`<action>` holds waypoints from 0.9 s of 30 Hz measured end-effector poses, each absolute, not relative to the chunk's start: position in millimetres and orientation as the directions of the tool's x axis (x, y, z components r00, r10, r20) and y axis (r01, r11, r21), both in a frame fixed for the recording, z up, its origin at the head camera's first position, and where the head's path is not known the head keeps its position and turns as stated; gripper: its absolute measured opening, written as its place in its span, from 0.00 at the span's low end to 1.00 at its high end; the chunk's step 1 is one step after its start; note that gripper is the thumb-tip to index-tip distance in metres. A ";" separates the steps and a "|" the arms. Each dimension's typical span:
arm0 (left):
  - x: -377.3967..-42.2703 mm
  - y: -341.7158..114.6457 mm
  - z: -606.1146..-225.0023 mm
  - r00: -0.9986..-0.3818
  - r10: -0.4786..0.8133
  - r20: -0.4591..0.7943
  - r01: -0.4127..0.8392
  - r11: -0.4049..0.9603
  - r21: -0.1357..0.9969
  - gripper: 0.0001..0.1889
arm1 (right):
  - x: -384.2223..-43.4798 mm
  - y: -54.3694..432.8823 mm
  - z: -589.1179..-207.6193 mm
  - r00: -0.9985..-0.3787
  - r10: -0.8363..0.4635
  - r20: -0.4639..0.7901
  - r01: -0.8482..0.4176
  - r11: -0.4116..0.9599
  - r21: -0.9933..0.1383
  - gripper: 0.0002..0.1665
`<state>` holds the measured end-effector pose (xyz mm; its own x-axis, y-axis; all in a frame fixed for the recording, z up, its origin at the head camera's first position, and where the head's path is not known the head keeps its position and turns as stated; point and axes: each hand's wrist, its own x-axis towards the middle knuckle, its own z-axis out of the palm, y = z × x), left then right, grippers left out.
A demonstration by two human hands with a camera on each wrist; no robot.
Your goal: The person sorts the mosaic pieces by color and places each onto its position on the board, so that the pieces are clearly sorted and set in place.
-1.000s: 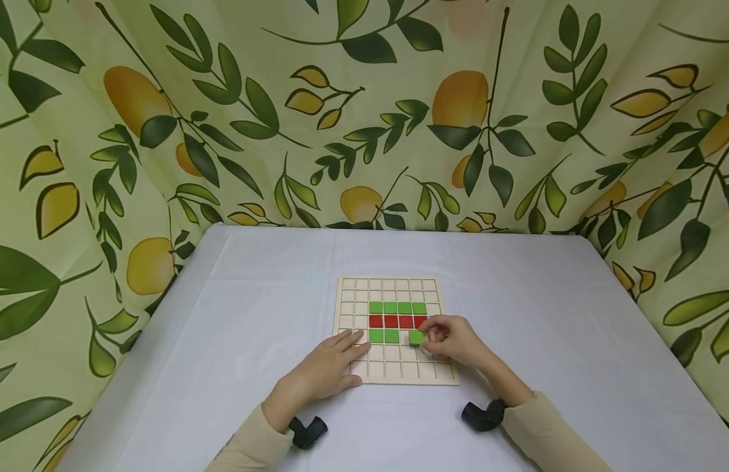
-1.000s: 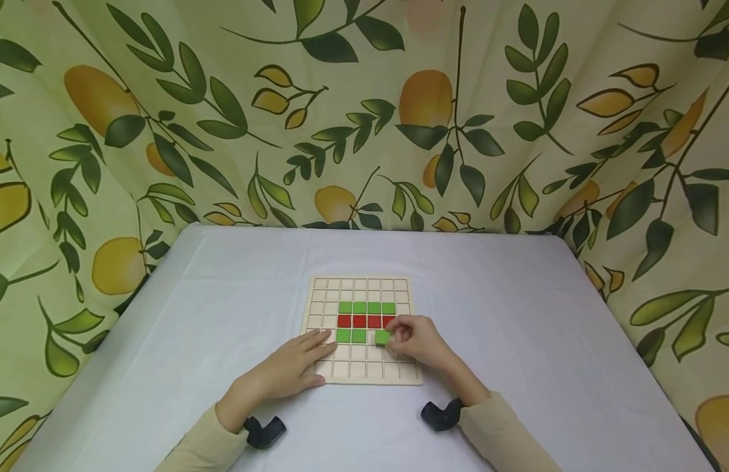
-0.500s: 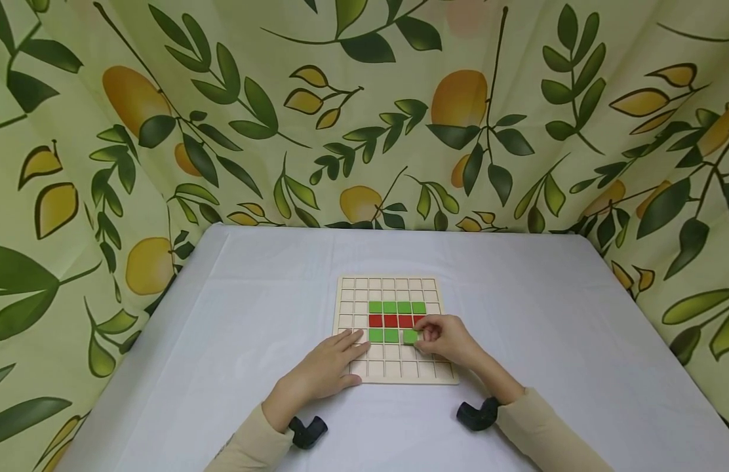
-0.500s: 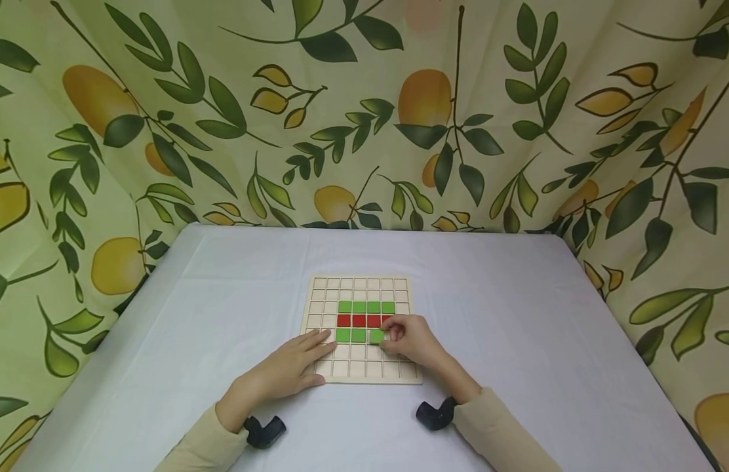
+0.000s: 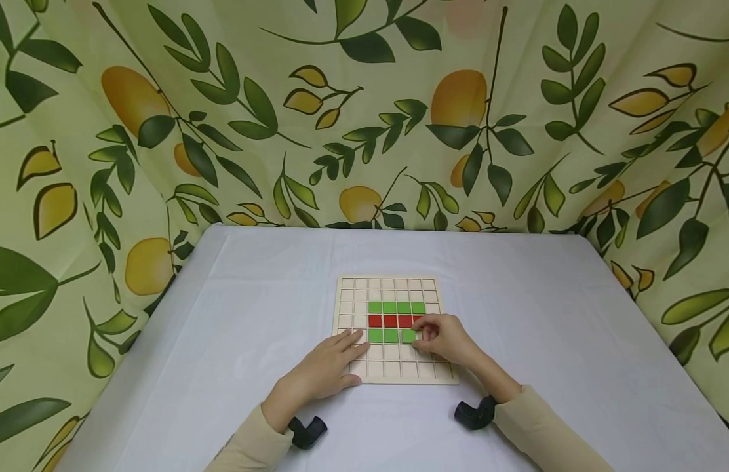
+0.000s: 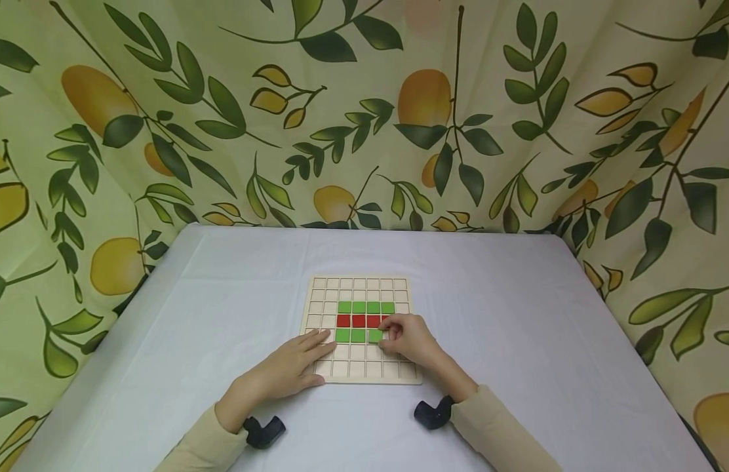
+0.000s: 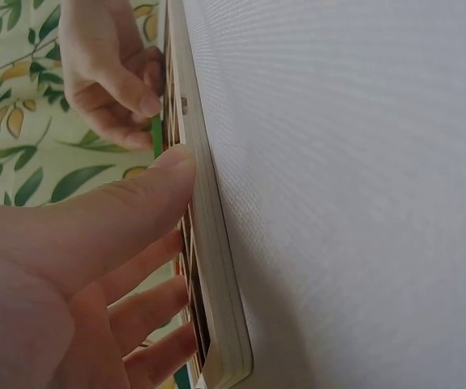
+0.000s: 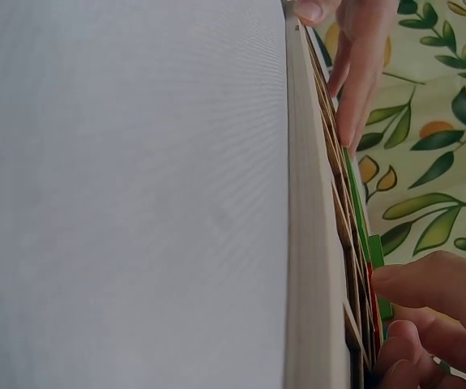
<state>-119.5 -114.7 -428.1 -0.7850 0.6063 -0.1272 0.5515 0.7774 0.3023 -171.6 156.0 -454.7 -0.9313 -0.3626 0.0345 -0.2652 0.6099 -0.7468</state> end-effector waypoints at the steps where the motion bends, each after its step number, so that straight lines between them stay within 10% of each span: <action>1: -119.6 -114.7 -428.1 -0.785 0.607 -0.127 0.552 0.777 0.301 0.31 | -171.6 155.7 -454.6 -0.931 -0.362 0.035 -0.266 0.613 -0.744 0.13; 27: -119.6 -114.6 -428.6 -0.782 0.608 -0.133 0.557 0.779 0.286 0.32 | -172.4 152.3 -454.5 -0.938 -0.346 0.003 -0.232 0.624 -0.747 0.13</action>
<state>-119.6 -114.6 -428.6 -0.7824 0.6085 -0.1327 0.5575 0.7792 0.2864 -172.4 152.3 -454.5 -0.9383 -0.3458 0.0026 -0.2319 0.6235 -0.7466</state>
